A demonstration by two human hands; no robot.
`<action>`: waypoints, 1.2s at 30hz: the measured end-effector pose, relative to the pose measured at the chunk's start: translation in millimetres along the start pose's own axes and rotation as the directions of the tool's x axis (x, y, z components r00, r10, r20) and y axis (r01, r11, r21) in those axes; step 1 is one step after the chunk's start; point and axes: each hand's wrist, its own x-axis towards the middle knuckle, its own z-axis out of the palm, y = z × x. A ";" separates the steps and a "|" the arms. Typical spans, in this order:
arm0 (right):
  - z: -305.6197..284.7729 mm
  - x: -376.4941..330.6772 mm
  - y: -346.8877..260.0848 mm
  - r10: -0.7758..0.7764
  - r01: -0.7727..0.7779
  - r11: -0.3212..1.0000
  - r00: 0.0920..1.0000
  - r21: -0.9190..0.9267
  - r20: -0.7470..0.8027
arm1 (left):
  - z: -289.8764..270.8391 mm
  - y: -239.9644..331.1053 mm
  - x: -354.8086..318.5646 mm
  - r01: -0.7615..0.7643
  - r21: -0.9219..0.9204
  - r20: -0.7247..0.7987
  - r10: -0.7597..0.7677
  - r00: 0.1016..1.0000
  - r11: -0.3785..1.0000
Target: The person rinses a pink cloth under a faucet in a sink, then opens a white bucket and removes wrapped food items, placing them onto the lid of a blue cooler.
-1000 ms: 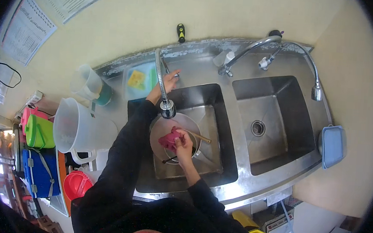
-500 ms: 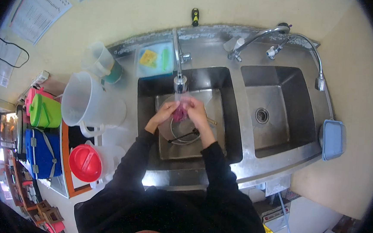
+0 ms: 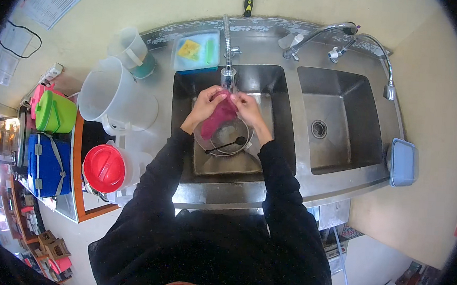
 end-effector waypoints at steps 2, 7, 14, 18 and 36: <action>5.0 -8.5 11.4 0.021 -0.023 0.994 1.000 0.105 0.017 | -5.6 9.7 -5.5 0.098 0.036 0.025 -0.099 0.995 0.995; 8.0 3.6 24.7 0.041 -0.017 0.955 0.997 0.297 -0.072 | -21.6 11.0 -18.6 0.386 0.167 0.024 -0.395 0.919 0.907; 37.6 19.1 20.3 -0.123 0.175 0.963 0.961 0.204 -0.246 | 2.6 -2.8 -3.1 0.212 0.040 0.229 -0.216 0.949 0.976; 31.9 1.1 27.9 -0.149 0.241 0.932 0.935 0.270 -0.321 | 6.2 -19.0 0.4 0.206 -0.061 0.112 -0.198 0.974 0.977; -42.0 4.0 -4.2 -0.144 0.323 0.681 0.939 -0.657 0.312 | -36.5 27.9 -9.7 0.029 0.660 -0.020 -0.022 1.000 0.751</action>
